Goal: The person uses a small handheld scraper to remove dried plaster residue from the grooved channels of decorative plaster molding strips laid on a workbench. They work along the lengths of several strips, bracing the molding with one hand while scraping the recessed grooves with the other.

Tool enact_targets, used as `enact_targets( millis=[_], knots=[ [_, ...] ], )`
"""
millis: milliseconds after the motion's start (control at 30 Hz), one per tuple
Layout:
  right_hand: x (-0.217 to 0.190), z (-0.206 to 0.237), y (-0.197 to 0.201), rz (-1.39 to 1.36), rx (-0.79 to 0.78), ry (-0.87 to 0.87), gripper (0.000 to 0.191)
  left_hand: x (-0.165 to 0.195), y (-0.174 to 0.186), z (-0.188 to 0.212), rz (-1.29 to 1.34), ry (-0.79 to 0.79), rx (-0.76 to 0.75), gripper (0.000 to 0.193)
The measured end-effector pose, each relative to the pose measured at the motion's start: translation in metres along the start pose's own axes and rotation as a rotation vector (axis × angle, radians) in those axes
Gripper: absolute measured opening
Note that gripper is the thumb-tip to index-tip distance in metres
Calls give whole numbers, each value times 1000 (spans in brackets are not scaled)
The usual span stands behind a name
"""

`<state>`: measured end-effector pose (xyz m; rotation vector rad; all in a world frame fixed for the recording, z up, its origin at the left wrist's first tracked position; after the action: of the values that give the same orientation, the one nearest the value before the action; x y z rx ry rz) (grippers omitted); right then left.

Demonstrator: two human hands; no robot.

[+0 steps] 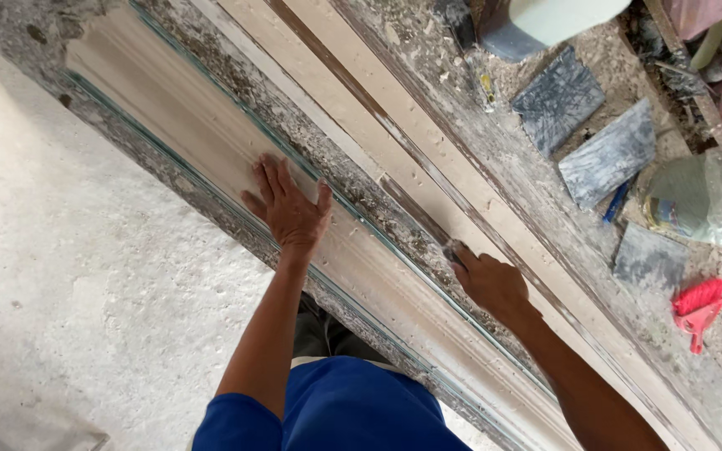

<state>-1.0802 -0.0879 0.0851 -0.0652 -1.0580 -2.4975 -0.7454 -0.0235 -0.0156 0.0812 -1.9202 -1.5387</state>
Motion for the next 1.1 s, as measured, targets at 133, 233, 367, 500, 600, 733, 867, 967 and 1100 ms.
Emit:
enact_targets(
  millis=[133,233,367,500,600,733,867,967,1100],
  knots=[
    [-61,-48,35,-50,-12,55,46,0,0,-2,-17,3,-10,83],
    [-144,-110,90,-153,35,122,43,-4,-1,-2,8,23,-29,84],
    [-162,-118,107,-80,151,202,42,-6,-4,-1,32,29,-34,84],
    [-75,-48,56,-74,111,90,48,-6,-8,2,16,5,-36,87],
    [-44,-25,30,2,-19,-42,53,-5,-7,1,-59,-35,-45,90],
    [-122,-81,63,-21,42,94,48,-5,-7,-1,18,-26,-158,93],
    [-202,-140,105,36,148,160,35,-5,4,-1,-2,-43,-254,87],
    [-190,-119,108,-50,131,106,50,-32,13,-21,142,-1,-317,87],
    [-120,-44,83,-25,-44,-111,54,-110,44,-112,-36,-89,8,88]
  ],
)
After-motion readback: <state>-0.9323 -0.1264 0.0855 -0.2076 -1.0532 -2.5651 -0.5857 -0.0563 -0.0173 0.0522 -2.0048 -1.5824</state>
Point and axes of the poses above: each hand's wrist, its own z-axis away from the middle knuckle, its own y-axis out of the back of the hand, x = y × z, the point moved 6 cm from there along -z, towards the middle knuckle, and after that the axes turned 10 degrees about -y, right-handed, at the moved point
